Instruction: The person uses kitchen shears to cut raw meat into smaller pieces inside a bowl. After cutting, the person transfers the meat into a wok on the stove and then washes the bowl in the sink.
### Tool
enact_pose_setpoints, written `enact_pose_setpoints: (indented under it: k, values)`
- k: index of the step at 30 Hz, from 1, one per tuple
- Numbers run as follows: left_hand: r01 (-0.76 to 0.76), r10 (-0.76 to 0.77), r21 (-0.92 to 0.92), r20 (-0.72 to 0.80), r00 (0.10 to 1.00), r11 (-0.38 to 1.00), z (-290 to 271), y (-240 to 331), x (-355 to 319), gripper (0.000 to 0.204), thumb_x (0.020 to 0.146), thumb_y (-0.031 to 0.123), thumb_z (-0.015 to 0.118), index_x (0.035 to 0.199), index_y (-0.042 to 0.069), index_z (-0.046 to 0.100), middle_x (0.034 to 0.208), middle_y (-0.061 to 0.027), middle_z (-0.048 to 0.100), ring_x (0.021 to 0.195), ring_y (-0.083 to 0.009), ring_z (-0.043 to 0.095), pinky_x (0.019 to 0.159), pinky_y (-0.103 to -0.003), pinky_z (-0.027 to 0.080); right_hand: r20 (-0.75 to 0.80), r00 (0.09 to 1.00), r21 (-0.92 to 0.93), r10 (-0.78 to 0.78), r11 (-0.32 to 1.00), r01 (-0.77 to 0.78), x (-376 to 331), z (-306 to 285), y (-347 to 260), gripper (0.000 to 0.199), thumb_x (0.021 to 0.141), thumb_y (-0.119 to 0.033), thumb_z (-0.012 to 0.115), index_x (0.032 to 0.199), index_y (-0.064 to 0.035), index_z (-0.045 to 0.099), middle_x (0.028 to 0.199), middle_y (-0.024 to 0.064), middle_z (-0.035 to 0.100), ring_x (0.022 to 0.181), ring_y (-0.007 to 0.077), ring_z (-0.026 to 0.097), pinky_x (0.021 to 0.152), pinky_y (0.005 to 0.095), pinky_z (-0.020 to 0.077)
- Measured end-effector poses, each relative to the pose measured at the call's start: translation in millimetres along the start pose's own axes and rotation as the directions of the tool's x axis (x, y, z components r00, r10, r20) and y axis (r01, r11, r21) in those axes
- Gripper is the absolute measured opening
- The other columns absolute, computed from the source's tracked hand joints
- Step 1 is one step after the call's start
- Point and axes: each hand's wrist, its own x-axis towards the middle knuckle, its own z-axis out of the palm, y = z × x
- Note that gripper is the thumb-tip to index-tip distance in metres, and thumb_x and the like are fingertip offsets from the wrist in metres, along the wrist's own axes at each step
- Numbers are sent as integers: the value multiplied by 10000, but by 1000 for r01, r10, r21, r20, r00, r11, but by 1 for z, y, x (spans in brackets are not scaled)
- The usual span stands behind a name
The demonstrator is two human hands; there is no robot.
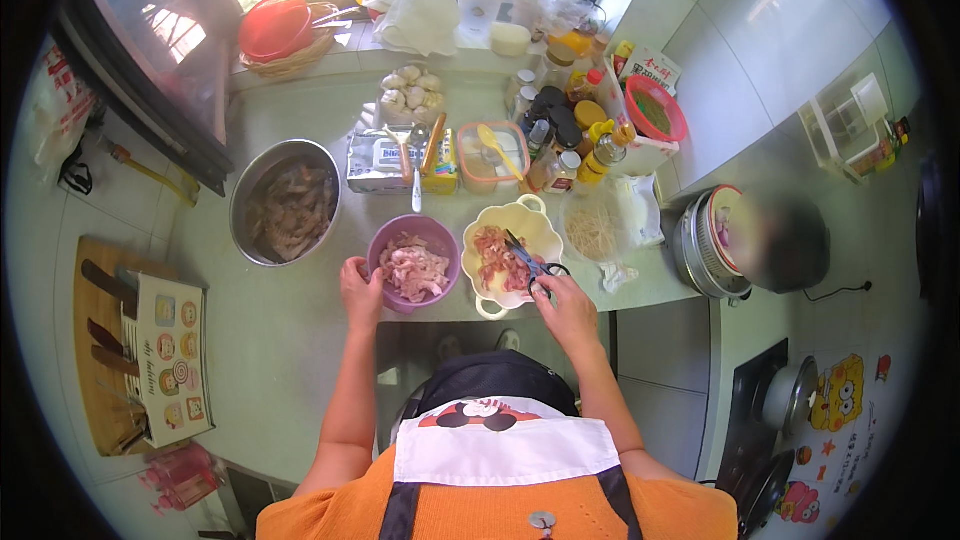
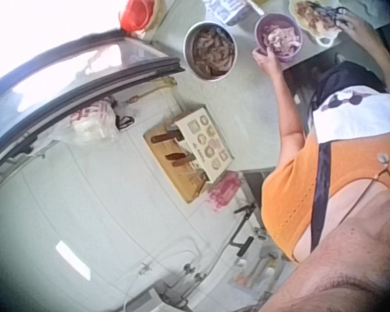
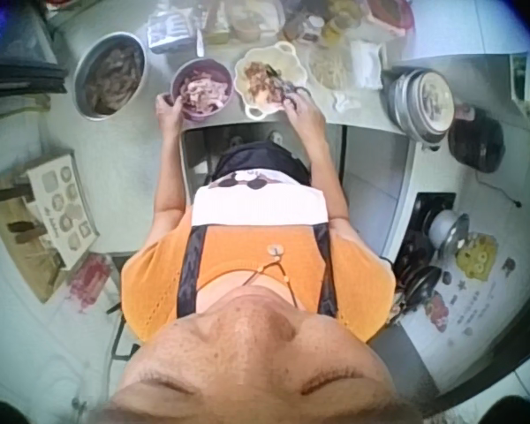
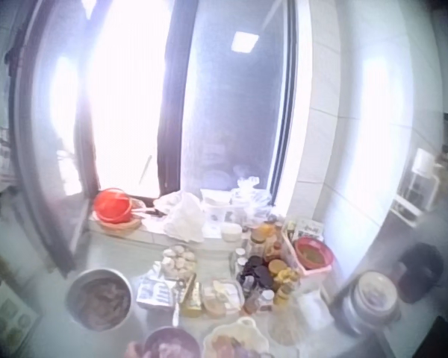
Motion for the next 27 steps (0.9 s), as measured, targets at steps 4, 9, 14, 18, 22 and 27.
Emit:
enact_pose_setpoints:
  k: [4,9,14,18,22,27]
  values:
    - [114,-115,-145,-1,993,983,24,-37,3,225,678,95,688,807,28,516,630,-25,491,555,-152,490,503,-304,426,33,999,63,37,997,-39,-10,-2,1,218,783,-215,621,980,-121,621,911,66,608,834,279,597,697,377,474]
    - [424,-365,-480,216,906,768,15,-37,0,248,682,45,638,685,126,404,575,35,425,398,-56,378,318,-204,292,64,995,164,72,983,-82,-26,-7,5,203,793,-204,609,976,-117,622,874,67,614,808,270,599,680,368,472]
    - [328,-305,-553,138,942,766,-34,-9,-12,225,690,9,580,675,110,379,578,39,393,417,-50,355,325,-204,277,43,999,234,20,972,-30,-37,-12,13,191,800,-193,600,972,-113,622,843,68,618,780,268,602,667,360,470]
    - [233,-190,-598,135,972,767,-76,56,-34,156,697,2,495,690,103,376,581,42,383,393,-42,335,314,-197,260,-24,999,321,-38,946,44,-50,-30,13,185,810,-169,596,977,-96,626,850,82,629,740,260,614,648,336,479]
    - [93,14,-559,184,983,824,-70,115,-70,135,692,-9,481,687,76,377,596,40,370,452,-34,336,364,-189,277,-150,989,438,-1,897,68,-80,-60,25,152,822,-131,593,951,-62,635,863,93,642,713,220,628,632,297,491]
    - [159,148,-604,426,892,781,-26,184,-130,103,677,-27,470,704,56,414,608,32,399,489,-40,353,395,-195,295,-295,941,521,164,854,14,-146,-113,65,119,830,-103,587,914,-32,634,836,83,648,720,168,635,640,261,493]
